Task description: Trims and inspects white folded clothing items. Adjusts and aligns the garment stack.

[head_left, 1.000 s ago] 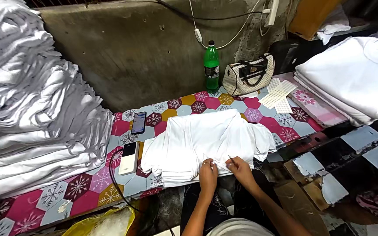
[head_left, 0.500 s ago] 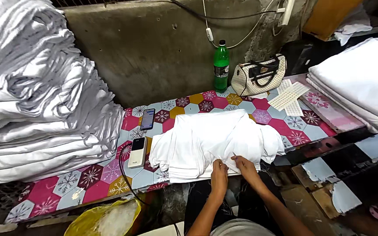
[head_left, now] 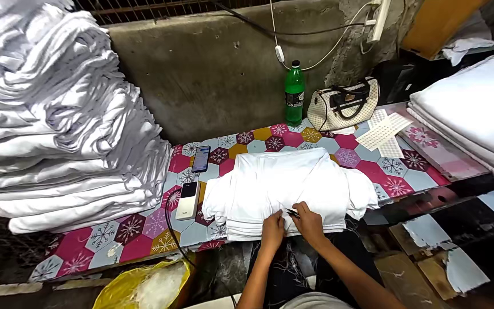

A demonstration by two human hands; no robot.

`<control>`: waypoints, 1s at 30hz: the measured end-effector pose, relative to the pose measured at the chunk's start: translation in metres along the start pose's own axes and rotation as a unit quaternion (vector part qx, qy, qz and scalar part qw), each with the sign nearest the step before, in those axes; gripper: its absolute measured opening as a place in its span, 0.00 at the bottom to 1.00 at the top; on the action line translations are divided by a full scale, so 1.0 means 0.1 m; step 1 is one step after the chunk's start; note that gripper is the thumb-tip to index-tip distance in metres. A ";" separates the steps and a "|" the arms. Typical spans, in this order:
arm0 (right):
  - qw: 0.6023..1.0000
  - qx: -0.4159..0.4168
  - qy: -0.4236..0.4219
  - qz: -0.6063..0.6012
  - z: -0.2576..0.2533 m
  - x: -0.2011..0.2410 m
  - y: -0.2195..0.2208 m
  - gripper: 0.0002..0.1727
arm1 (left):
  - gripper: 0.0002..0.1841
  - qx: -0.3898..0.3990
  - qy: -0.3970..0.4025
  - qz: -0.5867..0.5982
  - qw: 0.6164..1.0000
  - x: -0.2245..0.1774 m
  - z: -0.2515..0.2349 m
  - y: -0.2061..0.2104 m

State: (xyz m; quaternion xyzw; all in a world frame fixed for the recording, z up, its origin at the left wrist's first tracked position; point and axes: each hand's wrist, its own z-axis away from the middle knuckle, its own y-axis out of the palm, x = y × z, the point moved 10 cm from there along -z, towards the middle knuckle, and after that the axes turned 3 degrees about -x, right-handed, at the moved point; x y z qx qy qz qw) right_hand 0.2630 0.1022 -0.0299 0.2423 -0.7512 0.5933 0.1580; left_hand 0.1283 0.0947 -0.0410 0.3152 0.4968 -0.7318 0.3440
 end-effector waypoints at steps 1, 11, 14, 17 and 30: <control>1.000 -0.015 -0.006 -0.003 -0.01 -0.01 -0.01 0.17 | 0.22 -0.016 -0.004 0.022 1.000 -0.02 -0.07 -0.02; 0.876 0.125 0.246 -0.396 -0.06 -0.43 -0.18 0.10 | 0.46 -0.080 0.079 0.253 0.961 -0.35 -0.13 0.17; 0.862 0.142 0.247 -0.421 -0.04 -0.43 -0.28 0.07 | 0.30 -0.065 0.063 0.290 0.953 -0.30 -0.03 0.17; 0.889 0.173 0.195 -0.375 -0.02 -0.38 -0.32 0.08 | 0.20 -0.022 0.037 0.361 0.932 -0.32 0.04 0.23; 0.958 0.079 0.089 -0.261 -0.03 -0.19 -0.57 0.11 | 0.03 -0.068 0.036 0.390 0.918 -0.27 0.15 0.34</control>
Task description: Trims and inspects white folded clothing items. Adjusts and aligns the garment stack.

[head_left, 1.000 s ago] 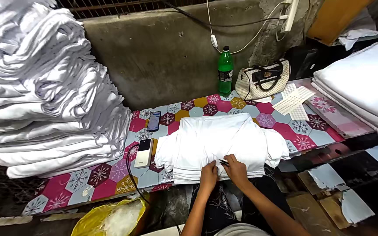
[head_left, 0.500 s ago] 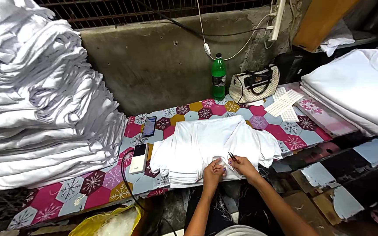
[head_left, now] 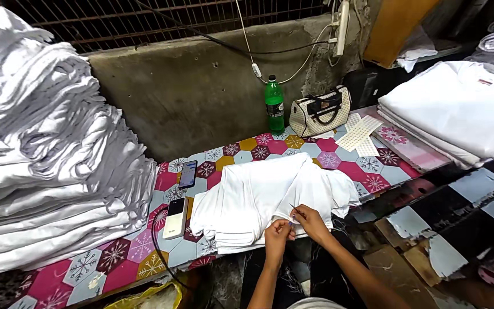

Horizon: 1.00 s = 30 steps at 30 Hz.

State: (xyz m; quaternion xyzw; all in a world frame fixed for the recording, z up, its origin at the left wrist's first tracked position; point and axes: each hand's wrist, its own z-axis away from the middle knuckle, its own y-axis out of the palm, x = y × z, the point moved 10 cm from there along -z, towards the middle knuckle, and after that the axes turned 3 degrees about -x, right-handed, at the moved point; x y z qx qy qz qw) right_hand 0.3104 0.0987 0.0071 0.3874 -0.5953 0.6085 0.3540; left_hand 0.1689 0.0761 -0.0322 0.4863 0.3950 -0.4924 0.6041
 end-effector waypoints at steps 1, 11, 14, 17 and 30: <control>1.000 0.007 -0.003 -0.004 0.01 -0.01 0.01 0.11 | 0.04 -0.002 -0.001 0.000 1.000 0.02 0.01 -0.02; 0.995 0.026 -0.038 0.087 0.03 0.00 0.10 0.14 | 0.04 -0.020 -0.015 -0.001 1.000 0.07 0.05 -0.11; 0.993 0.061 -0.032 0.091 0.06 0.00 0.13 0.14 | 0.04 -0.026 -0.012 0.017 0.999 0.10 0.07 -0.14; 0.982 0.056 -0.073 0.166 0.14 0.14 0.17 0.17 | 0.04 -0.030 -0.003 0.012 0.999 0.05 0.07 -0.14; 0.994 0.005 0.087 -0.064 0.05 -0.15 0.06 0.07 | 0.04 -0.023 0.008 -0.011 1.000 -0.07 -0.07 -0.08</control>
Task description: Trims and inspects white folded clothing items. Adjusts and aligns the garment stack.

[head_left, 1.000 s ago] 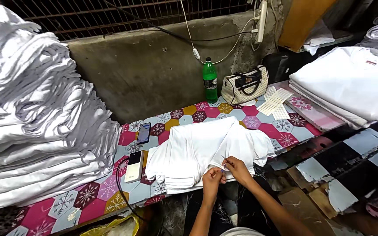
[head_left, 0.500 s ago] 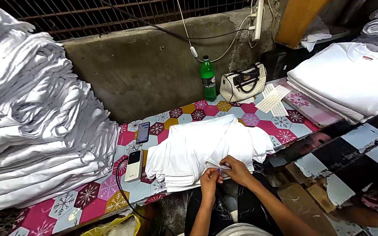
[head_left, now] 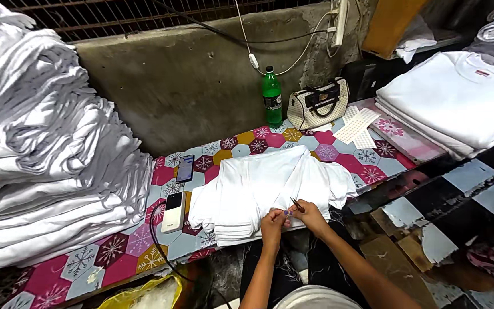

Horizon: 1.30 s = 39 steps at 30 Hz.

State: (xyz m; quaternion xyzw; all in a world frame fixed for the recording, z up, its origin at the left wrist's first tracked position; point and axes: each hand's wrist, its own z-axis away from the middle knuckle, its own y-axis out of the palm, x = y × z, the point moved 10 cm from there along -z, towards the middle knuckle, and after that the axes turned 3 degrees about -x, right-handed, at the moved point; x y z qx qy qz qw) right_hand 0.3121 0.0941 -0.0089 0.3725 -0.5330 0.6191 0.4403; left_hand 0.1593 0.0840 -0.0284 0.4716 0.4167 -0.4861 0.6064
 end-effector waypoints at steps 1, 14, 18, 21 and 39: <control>1.000 -0.006 0.016 -0.014 0.00 -0.03 -0.01 0.07 | 0.03 0.002 -0.005 -0.010 1.000 0.01 -0.02 -0.03; 0.995 -0.013 0.062 -0.074 0.03 -0.10 -0.02 0.06 | 0.09 0.066 0.023 -0.169 0.983 -0.13 0.00 0.04; 0.994 -0.012 0.072 -0.079 0.08 -0.14 -0.04 0.07 | 0.10 0.086 0.017 -0.202 0.975 -0.16 0.02 0.03; 0.994 -0.011 0.070 -0.078 0.08 -0.14 0.01 0.07 | 0.10 0.083 0.037 -0.252 0.963 -0.18 0.03 0.06; 0.979 -0.020 0.129 -0.157 0.15 -0.25 0.09 0.04 | 0.11 0.060 0.075 -0.291 0.952 -0.09 0.13 0.04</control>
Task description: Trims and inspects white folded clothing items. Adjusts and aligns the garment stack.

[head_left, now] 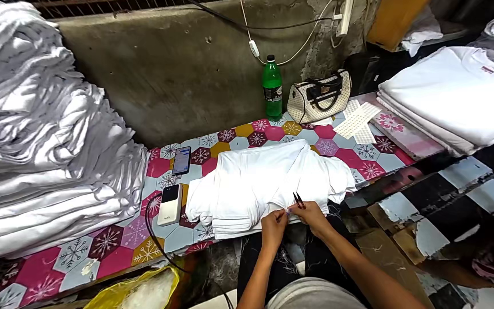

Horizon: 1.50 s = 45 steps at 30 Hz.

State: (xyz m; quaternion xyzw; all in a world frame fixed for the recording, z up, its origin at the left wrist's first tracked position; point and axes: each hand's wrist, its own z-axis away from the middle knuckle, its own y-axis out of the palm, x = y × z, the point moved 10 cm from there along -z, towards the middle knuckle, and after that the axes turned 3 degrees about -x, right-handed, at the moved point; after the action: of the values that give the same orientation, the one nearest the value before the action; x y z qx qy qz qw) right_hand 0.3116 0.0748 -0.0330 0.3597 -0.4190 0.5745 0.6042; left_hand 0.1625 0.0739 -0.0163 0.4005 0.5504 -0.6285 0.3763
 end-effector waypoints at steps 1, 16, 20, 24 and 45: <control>1.000 -0.006 0.002 -0.004 0.01 0.01 0.01 0.05 | 0.13 -0.001 0.019 -0.021 1.000 -0.04 0.01 0.00; 0.950 0.194 0.031 0.242 0.28 0.10 0.01 0.28 | 0.09 -0.025 -0.023 0.064 0.997 0.24 0.03 -0.08; 0.929 0.200 0.028 0.312 0.18 -0.02 0.12 0.28 | 0.08 -0.023 -0.013 0.060 0.998 0.19 0.02 -0.06; 0.915 0.200 0.014 0.351 0.10 -0.02 0.19 0.28 | 0.08 -0.039 0.028 0.015 0.999 0.13 0.03 -0.11; 0.887 0.170 -0.015 0.430 0.15 0.07 0.10 0.28 | 0.06 -0.067 0.016 0.043 0.997 0.28 0.06 -0.09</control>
State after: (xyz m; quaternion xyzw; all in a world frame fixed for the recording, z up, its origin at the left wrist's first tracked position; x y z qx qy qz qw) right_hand 0.3005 0.0651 -0.0212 0.2501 -0.4378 0.8348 0.2213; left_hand 0.1429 0.0684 -0.0382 0.4075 0.5797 -0.5669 0.4201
